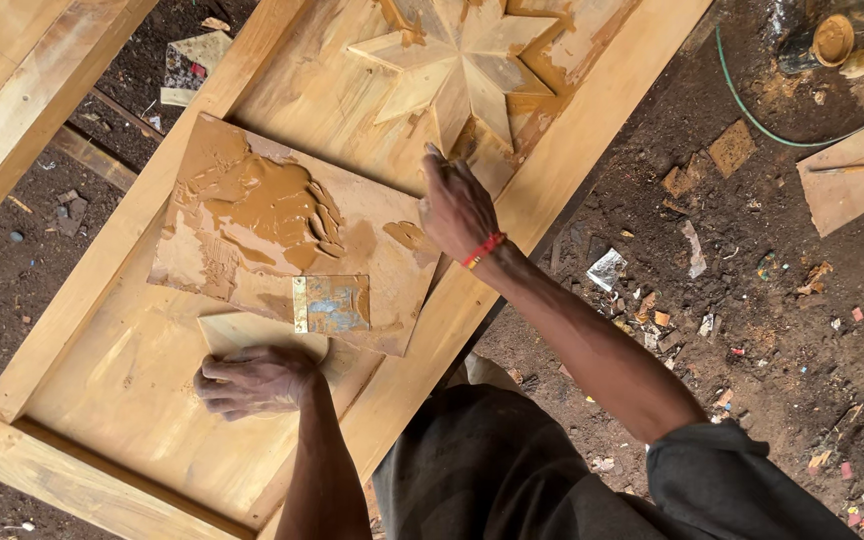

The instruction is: The person applies a brown paste to a star-shaped wooden carving on a workbench using a small tool. They spread the paste into the crevices of the carving, occasionally dipping the tool into a larger pile of paste on a separate board.

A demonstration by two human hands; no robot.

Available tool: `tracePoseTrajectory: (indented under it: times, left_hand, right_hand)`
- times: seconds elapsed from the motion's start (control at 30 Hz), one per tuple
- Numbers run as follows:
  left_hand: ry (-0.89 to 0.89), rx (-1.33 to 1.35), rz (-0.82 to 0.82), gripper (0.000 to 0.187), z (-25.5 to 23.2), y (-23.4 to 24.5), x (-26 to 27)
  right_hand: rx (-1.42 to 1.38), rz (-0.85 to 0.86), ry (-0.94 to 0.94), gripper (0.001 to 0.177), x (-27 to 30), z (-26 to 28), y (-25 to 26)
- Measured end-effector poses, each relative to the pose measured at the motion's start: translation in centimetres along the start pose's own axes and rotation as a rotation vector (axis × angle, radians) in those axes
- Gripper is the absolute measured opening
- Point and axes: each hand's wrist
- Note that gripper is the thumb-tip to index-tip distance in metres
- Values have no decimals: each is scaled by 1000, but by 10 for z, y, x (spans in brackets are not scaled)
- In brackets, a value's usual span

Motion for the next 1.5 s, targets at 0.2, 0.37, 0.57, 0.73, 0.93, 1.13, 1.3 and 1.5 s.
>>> tracePoseTrajectory:
  times: [0.2,0.37,0.57,0.73,0.93,1.13,1.3,1.5]
  left_hand:
    - [47,36,68,14,-1,2,0]
    - [-17,32,10,15,-1,2,-2]
    - [22,57,46,14,-2,5,0]
    - [-2,84,24,16,-7,12,-3]
    - [20,90,46,15,-8,14,-2]
    - [14,128,50,17,-11,21,-3]
    - [-3,137,34,17,-9,19,-2]
    - [17,186,40,19,-9,21,-3]
  right_hand:
    - [820,342,60,32,-46,26,-20]
    - [506,579,-100,18,-48,29,-29]
    - [582,410,1,25,-42,26,-27]
    - [466,488,-50,27,-41,23,-22]
    - [665,167,137,23,-25,11,-14]
    - [373,600,-22,49,-47,-10,34]
    - [374,360,377,47,-72,-55,58]
    - [491,500,499,50,-43,-81,52]
Point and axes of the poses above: each hand's wrist, its own x-axis away from the middle knuckle, its own y-axis out of the back of the hand, z = x × y, and after that the axes turned 3 degrees about x, right-handed
